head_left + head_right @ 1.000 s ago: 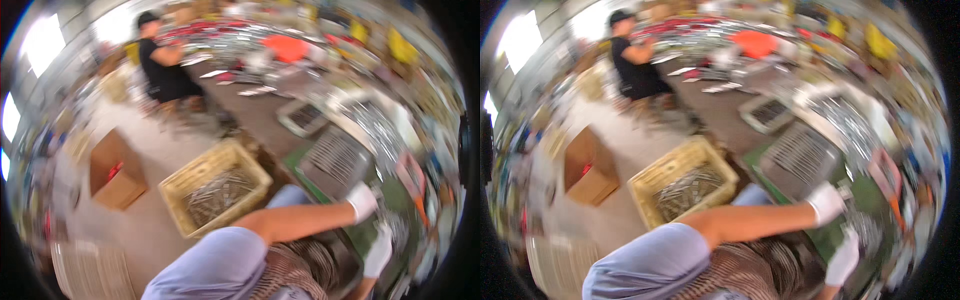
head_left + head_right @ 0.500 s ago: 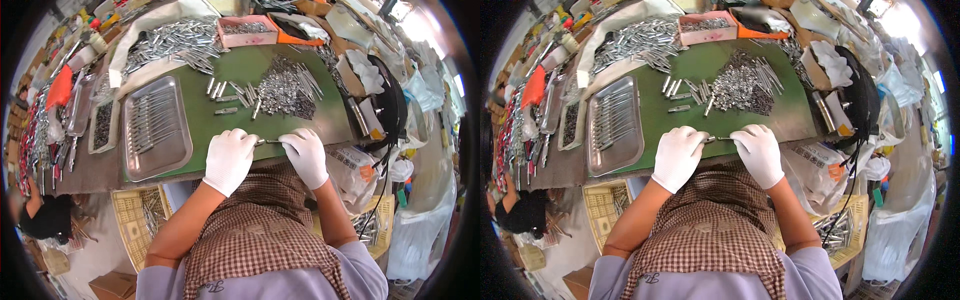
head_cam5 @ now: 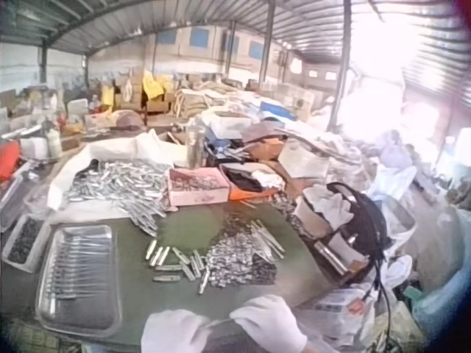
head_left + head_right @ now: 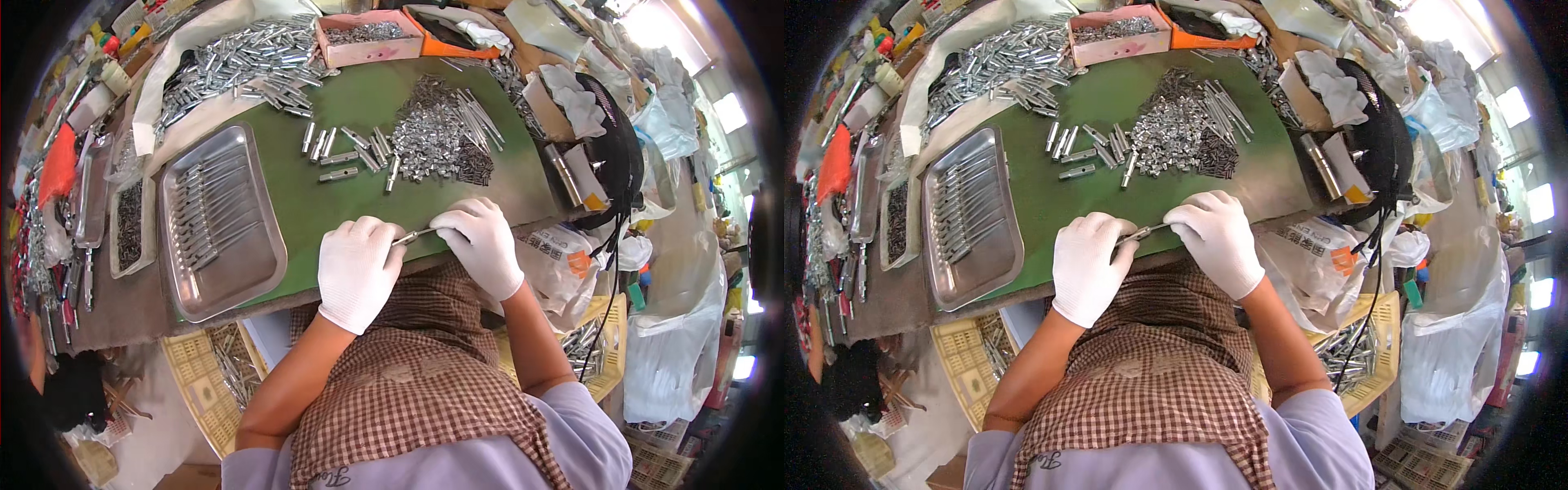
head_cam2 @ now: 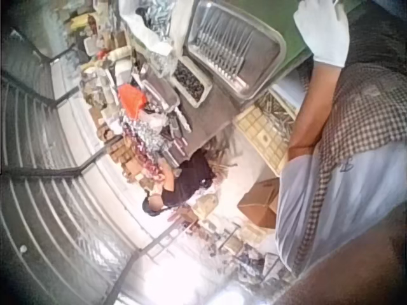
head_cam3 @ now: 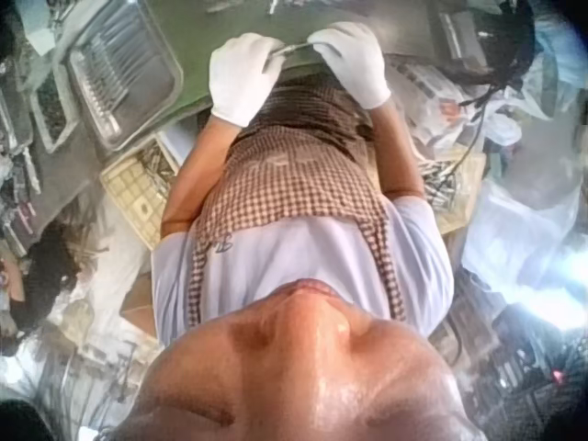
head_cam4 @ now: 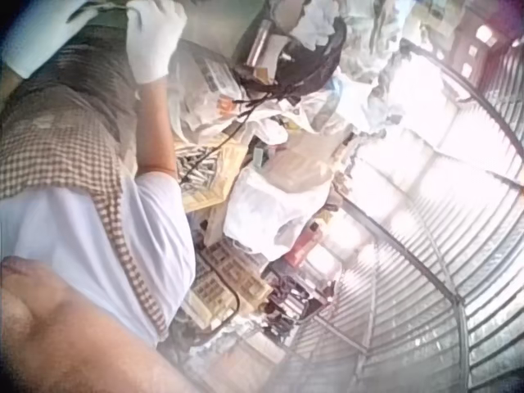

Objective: The recorder uses their hands to insert a small pin into a cylindrical metal component repeatedly.

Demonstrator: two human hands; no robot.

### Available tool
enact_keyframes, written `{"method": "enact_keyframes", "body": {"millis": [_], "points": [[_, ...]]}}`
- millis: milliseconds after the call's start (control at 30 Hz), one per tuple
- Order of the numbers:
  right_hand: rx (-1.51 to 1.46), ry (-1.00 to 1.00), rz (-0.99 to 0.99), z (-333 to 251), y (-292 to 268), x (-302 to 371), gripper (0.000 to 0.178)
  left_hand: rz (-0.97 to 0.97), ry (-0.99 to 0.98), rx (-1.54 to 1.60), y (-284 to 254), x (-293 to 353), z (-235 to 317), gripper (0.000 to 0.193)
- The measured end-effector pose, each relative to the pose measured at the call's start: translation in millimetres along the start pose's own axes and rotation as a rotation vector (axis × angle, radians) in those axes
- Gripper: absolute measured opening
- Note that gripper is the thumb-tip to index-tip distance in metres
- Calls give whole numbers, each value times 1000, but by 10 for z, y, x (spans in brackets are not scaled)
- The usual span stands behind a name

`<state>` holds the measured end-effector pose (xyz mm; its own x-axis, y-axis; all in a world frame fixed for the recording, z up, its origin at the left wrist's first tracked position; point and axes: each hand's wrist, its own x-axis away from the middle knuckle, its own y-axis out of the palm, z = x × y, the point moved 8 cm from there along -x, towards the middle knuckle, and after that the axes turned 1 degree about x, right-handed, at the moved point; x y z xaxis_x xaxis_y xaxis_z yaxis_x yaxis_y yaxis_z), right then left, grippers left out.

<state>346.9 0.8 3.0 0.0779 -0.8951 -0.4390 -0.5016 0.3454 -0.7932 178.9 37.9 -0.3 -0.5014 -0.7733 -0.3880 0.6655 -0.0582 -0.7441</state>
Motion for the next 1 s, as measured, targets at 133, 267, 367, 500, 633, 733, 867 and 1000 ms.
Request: {"method": "enact_keyframes", "body": {"millis": [133,267,367,500,633,733,867,1000], "points": [[53,-40,2,-50,19,-34,11,-11,17,33,14,-23,-19,14],[35,20,126,-4,-124,-53,11,-27,8,46,2,-42,-10,13],[27,246,277,422,-353,1,7,1,14,35,6,-29,-1,13],[134,245,260,726,-370,-97,9,0,20,10,13,-13,-12,14],[234,221,99,718,-252,-192,7,9,11,18,15,3,-30,13],[347,104,106,655,-247,-219,8,32,24,34,7,-2,-4,12],[298,148,157,650,-333,-240,9,6,17,35,26,-5,-23,11],[256,179,157,703,-327,-300,11,-3,11,27,50,-37,-54,12]]}}
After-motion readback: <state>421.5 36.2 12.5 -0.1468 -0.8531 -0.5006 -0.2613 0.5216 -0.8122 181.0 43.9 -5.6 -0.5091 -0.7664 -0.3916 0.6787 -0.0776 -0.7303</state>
